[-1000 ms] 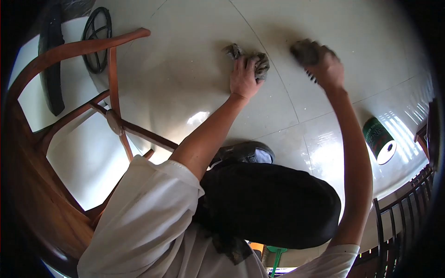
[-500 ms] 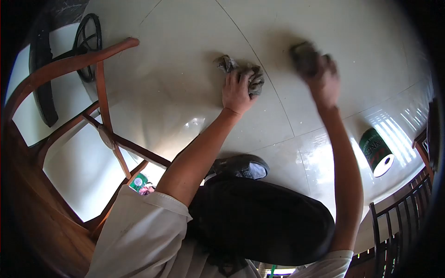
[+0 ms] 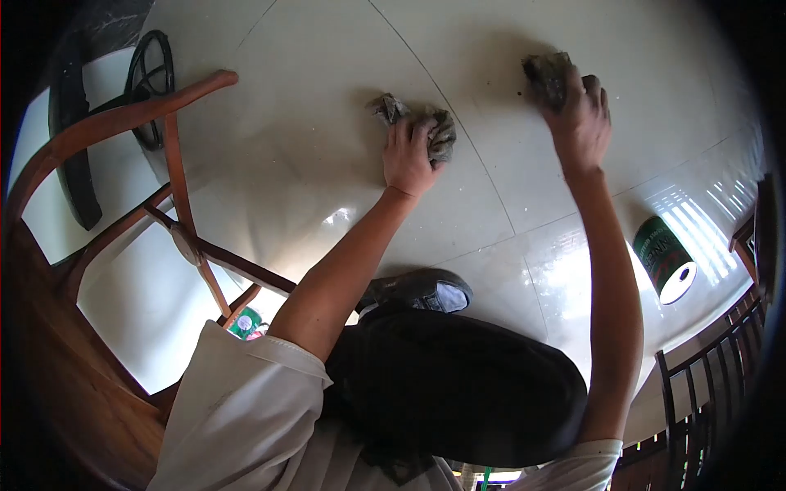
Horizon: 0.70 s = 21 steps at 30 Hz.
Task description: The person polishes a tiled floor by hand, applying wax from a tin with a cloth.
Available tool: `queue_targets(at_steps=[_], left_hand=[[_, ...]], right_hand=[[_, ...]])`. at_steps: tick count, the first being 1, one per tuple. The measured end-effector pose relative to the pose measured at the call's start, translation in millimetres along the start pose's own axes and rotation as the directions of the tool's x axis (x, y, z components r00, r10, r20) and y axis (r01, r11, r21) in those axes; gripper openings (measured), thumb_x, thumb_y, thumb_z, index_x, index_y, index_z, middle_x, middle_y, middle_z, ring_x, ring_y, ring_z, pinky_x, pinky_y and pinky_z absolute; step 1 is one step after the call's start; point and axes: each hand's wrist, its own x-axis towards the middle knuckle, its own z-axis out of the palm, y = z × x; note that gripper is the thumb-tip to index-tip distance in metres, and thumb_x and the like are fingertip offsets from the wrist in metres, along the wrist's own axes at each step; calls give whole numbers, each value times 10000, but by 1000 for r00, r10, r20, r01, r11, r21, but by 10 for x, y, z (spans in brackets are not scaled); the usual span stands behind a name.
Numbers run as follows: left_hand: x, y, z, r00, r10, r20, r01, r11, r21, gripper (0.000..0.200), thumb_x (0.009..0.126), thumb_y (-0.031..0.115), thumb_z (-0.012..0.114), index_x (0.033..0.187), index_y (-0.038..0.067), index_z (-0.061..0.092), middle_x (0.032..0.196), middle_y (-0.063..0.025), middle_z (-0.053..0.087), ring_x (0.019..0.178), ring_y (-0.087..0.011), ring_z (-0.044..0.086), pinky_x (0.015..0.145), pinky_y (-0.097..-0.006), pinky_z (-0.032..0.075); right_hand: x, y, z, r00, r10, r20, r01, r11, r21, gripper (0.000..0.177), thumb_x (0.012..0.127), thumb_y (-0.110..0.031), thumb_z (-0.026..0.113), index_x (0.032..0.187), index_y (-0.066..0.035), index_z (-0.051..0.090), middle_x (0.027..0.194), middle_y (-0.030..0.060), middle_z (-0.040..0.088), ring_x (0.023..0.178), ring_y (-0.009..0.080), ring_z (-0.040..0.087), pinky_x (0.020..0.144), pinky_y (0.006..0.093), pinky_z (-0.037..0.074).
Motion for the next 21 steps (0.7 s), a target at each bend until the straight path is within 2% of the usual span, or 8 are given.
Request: queue_targets(at_steps=[3,6,7,10,12,14,16,21], left_hand=[[1,-1,-25,998,-22,56,23,1000,-19,653,599,191,798,1193,189,527,1172,-124,490,1094,-364,497,880,-481,475],[-11,-19,17,1000,-3,8,3,1000,-29,636,603,209,798,1183,184,537,1173,-129,490,1097,-364,497,873,-487,479],[-21,-5,34,1000,-9,0,9,999,-32,636,603,209,798,1183,184,537,1173,-129,490,1097,-364,497,873,-487,479],[27,-41,4,999,-23,31,24,999,-42,631,600,220,800,1177,186,544,1172,-133,491,1091,-364,502,868,-491,482],[-1,-24,25,1000,-6,6,6,1000,-29,621,601,224,797,1170,192,551,1165,-136,494,1082,-366,508,870,-490,483],[-17,11,39,999,-28,19,28,1000,-11,623,602,219,795,1174,192,550,1161,-139,496,1081,-369,509,872,-488,484],[-7,6,-20,999,-38,23,38,999,17,625,602,213,792,1178,192,550,1158,-142,497,1080,-372,511,874,-486,485],[1,25,3,999,20,-39,-20,1000,-16,521,683,194,716,1169,118,545,1117,-183,499,1068,-420,505,879,-527,443]], right_hand=[[3,-73,91,996,-89,-12,88,995,-43,509,792,-326,753,1241,-148,592,1018,163,623,935,365,609,805,440,527],[212,100,-87,996,59,-62,-51,992,120,596,762,-312,779,1293,-140,569,1032,137,605,926,332,613,810,460,531],[411,37,-303,935,279,220,-297,953,55,624,739,-328,795,1292,-146,569,1090,132,602,977,311,615,854,444,534],[-12,-215,-221,978,-39,206,19,995,98,581,743,-329,792,1253,-144,585,1074,140,607,984,311,615,847,448,537],[33,264,25,996,-44,72,42,999,19,541,779,-303,763,1266,-166,573,1028,129,601,957,321,608,826,467,527],[482,178,-393,950,210,230,-229,972,57,542,778,-329,759,1264,-167,584,1020,153,627,949,342,617,786,445,539],[80,182,-88,999,38,15,-40,991,128,555,770,-311,769,1260,-131,581,1091,207,639,941,360,624,766,443,545],[-610,-456,-640,835,-47,549,-231,874,427,615,762,-273,763,1340,-242,553,1230,173,544,1198,358,485,986,465,406]])
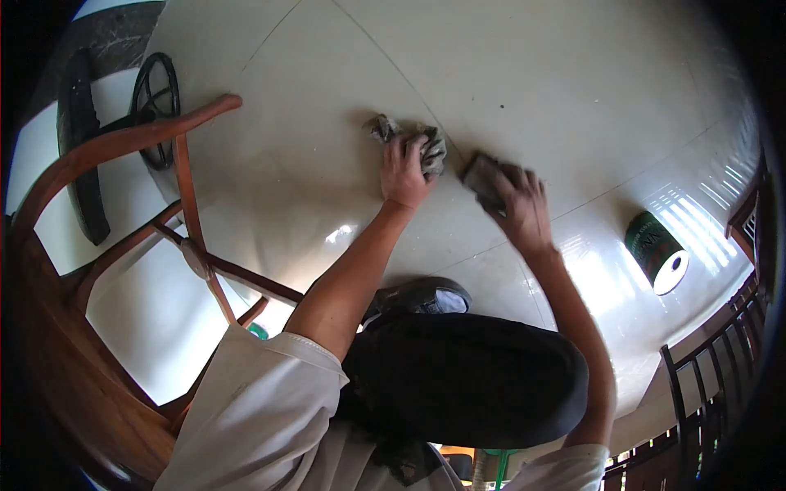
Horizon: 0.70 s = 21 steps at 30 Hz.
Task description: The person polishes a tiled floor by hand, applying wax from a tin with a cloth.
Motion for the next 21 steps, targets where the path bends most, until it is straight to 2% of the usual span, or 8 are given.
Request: queue_targets(at_steps=[3,8,9,10,12,14,17,21], left_hand=[[5,11,5,1000,-20,0,20,1000,-22,523,686,204,721,1172,113,551,1121,-189,501,1069,-424,508,887,-526,441],[-39,-2,28,999,-20,-38,20,1000,-15,557,692,193,708,1222,129,548,1194,-215,501,1113,-438,501,937,-524,425],[-34,-4,33,999,-15,-35,14,1000,-27,557,692,193,708,1222,129,548,1194,-215,501,1113,-438,501,937,-524,425],[-36,-10,37,999,-41,-12,41,999,-17,569,673,204,726,1211,137,554,1193,-206,497,1112,-430,499,929,-526,437],[-57,-47,51,999,-38,-10,38,999,31,580,668,210,742,1214,144,556,1204,-210,490,1132,-441,487,954,-534,429],[-64,-43,23,998,-64,15,64,998,21,572,679,210,737,1217,143,556,1213,-219,489,1142,-453,481,961,-539,420],[-53,-69,94,997,-25,-68,28,999,35,527,725,210,717,1220,131,554,1220,-235,496,1147,-469,486,952,-544,417],[-25,0,64,997,-36,-63,35,999,-18,476,761,209,693,1208,117,559,1189,-235,518,1098,-456,523,910,-536,442]], right_hand=[[-658,28,157,987,68,-147,-51,992,119,654,669,-126,803,1269,-211,558,1269,190,478,1191,383,466,969,475,399],[-1441,38,121,985,121,125,-141,977,159,706,680,-130,824,1312,-180,514,1364,177,435,1287,355,401,1037,456,350],[-1614,179,232,958,270,-94,-210,887,411,717,706,-124,817,1341,-143,485,1395,169,416,1305,331,387,1054,440,334],[-1724,287,248,853,450,-264,-192,741,644,730,733,-119,810,1371,-105,455,1426,160,397,1323,307,374,1072,425,317],[-1746,657,131,379,760,-528,-200,625,755,822,833,-115,756,1487,-57,262,1493,159,321,1354,293,336,1107,423,295],[-1717,977,-223,87,861,-500,-208,507,837,966,871,-105,724,1540,-72,28,1510,234,216,1401,299,301,1090,431,386],[-1764,1606,-307,87,778,-622,-44,626,778,1157,770,-113,823,1549,-73,-32,1553,192,189,1417,311,248,1166,481,206],[-1482,1681,-522,-26,685,-728,-38,727,685,1063,681,-110,878,1476,-16,179,1458,168,322,1344,285,350,1151,454,281]])
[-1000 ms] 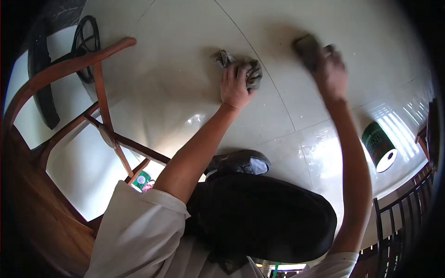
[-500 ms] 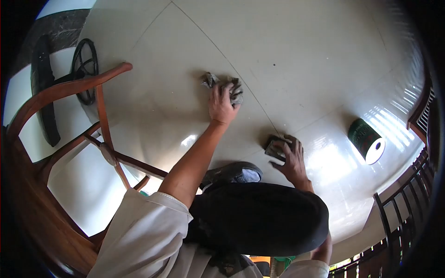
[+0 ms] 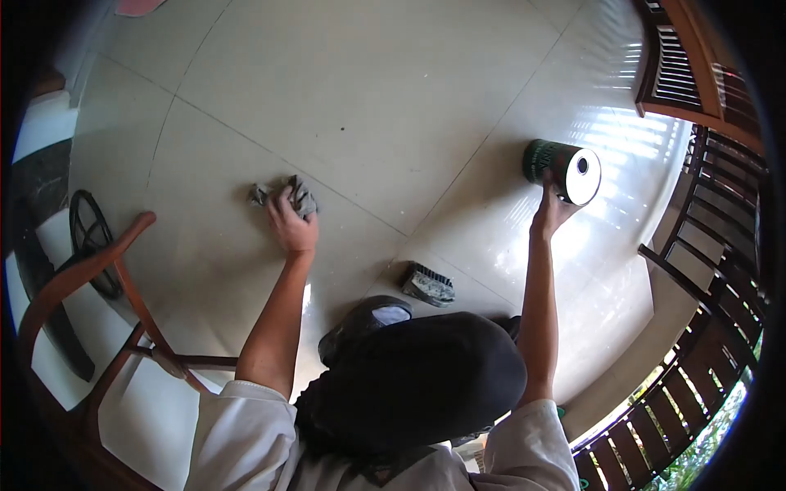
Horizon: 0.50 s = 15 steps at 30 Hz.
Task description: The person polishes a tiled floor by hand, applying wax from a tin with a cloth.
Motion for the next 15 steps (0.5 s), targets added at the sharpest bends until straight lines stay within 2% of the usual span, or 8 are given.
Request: queue_targets(at_steps=[1,4,5,7,8,10,12,15], left_hand=[[8,-15,10,998,32,-48,-31,999,33,462,771,208,688,1204,112,561,1178,-233,524,1083,-454,532,897,-533,450],[5,8,-7,998,37,-47,-35,999,40,463,770,202,685,1207,112,560,1182,-234,522,1090,-463,526,890,-534,453],[7,11,-17,1000,-7,-7,7,1000,-9,482,760,195,691,1215,113,555,1203,-252,512,1108,-472,520,905,-530,453],[1,19,-37,1000,-12,5,12,1000,13,504,749,196,699,1225,116,551,1229,-265,499,1134,-478,507,925,-527,450],[0,22,-46,1000,-14,21,14,1000,17,526,739,197,706,1234,119,547,1254,-277,486,1160,-483,495,944,-525,447],[-17,16,-38,998,-41,47,40,999,26,538,742,177,686,1254,112,532,1301,-297,459,1193,-489,474,977,-530,420],[-50,-20,-9,995,-77,68,74,996,41,551,746,157,665,1274,106,518,1347,-317,431,1225,-496,453,1010,-534,394],[-89,-71,67,995,-94,45,89,991,101,623,691,219,743,1273,144,534,1328,-292,443,1244,-483,442,1016,-531,409]], right_hand=[[21,-18,4,1000,-3,-8,3,1000,8,1063,681,-110,878,1476,-16,179,1458,168,322,1344,285,350,1151,454,281],[31,-89,50,993,-120,-24,120,992,25,964,660,-180,899,1399,-4,305,1364,155,434,1261,284,460,1072,453,397],[15,-127,37,987,-160,8,160,982,-103,985,635,-207,913,1396,-7,320,1350,160,450,1257,289,469,1068,449,403],[-67,-323,112,982,-181,62,191,908,-374,1052,562,-278,942,1399,-21,359,1341,169,474,1246,311,490,1065,451,412],[-96,-384,158,955,-257,147,296,860,-416,1028,594,-229,923,1426,-48,347,1375,174,467,1284,318,466,1072,454,409],[-168,-557,283,910,-330,253,411,807,-425,1064,578,-254,935,1443,-60,348,1371,166,477,1274,327,474,1060,460,415],[-221,-693,466,790,-484,377,608,698,-377,1053,578,-218,920,1448,-70,347,1404,125,468,1297,341,430,1084,475,345],[-386,-865,749,737,-500,455,660,679,-321,1065,561,-219,927,1450,-87,355,1426,111,462,1306,320,434,1085,463,327]])
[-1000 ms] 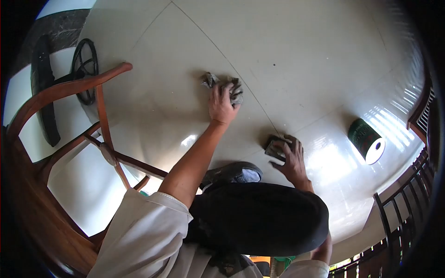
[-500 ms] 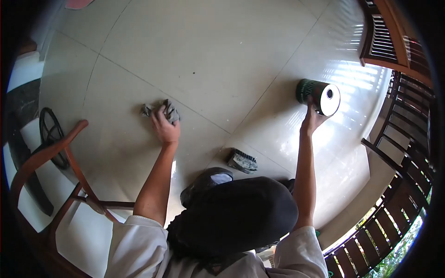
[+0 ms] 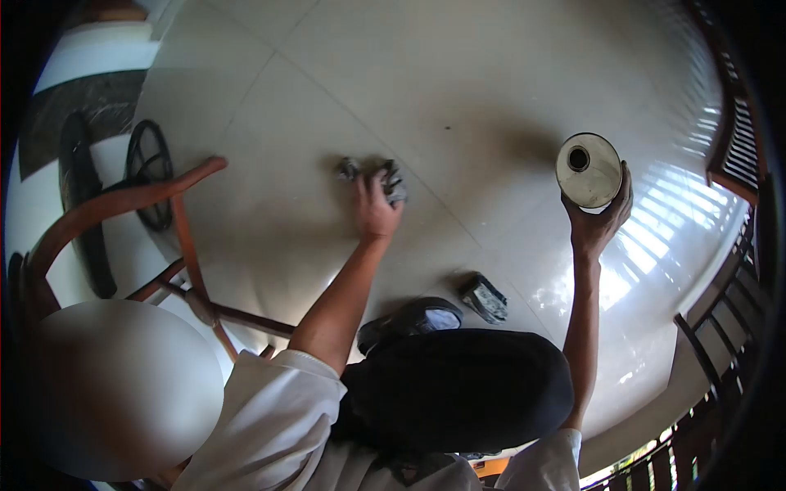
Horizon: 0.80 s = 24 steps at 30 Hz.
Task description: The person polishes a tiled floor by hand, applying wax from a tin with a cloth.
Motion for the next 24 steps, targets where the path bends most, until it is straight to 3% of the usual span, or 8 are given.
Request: queue_targets(at_steps=[2,7,9,11,13,15,16,24], left_hand=[[-4,-16,11,999,40,6,-40,998,-39,656,661,231,760,1273,163,533,1312,-268,457,1229,-470,455,996,-533,419],[27,6,2,996,85,-34,-86,996,-16,665,623,234,777,1243,174,544,1242,-217,488,1163,-431,490,928,-520,453],[50,15,-32,995,88,-45,-90,996,-25,663,614,233,782,1231,175,547,1212,-198,498,1138,-416,501,907,-515,461],[95,68,-122,995,81,63,-75,992,-98,535,692,210,699,1201,137,552,1174,-207,503,1094,-430,511,922,-511,442],[101,86,-122,997,47,63,-42,995,-90,535,670,189,710,1180,142,553,1137,-168,504,1067,-408,512,888,-505,458],[94,90,-131,995,103,18,-102,994,-48,584,637,176,742,1187,149,547,1153,-161,495,1083,-401,500,874,-503,469],[82,103,-135,995,33,99,-29,999,-41,635,611,170,775,1200,157,539,1160,-174,483,1095,-406,488,885,-500,469],[103,98,-136,996,73,56,-66,991,-115,596,632,185,763,1184,157,540,1155,-171,483,1094,-401,491,888,-499,470]], right_hand=[[51,-167,130,991,-117,57,117,993,1,1065,552,-226,931,1448,-104,369,1437,99,463,1319,298,433,1092,445,304],[191,-557,418,976,-167,140,158,985,75,1027,560,-257,927,1437,-134,408,1440,72,468,1338,272,424,1102,431,286],[206,-630,507,957,-232,175,234,972,7,1024,556,-283,929,1438,-174,421,1437,46,476,1343,254,419,1112,432,264],[196,-675,583,948,-250,198,254,967,6,1024,556,-295,930,1442,-211,424,1435,21,479,1348,239,413,1121,438,244],[200,-726,632,925,-298,237,308,951,-3,1043,548,-310,938,1449,-234,418,1442,17,474,1350,235,415,1117,468,241],[190,-768,692,913,-318,257,327,945,5,1052,546,-313,941,1453,-255,413,1445,15,472,1350,234,416,1112,488,242],[187,-796,729,905,-336,263,346,938,9,1060,544,-317,945,1458,-276,409,1448,12,470,1351,233,418,1106,507,243],[105,-889,1039,853,-431,295,433,899,65,1044,574,-302,934,1463,-354,390,1466,-26,452,1359,230,413,1104,561,248]])
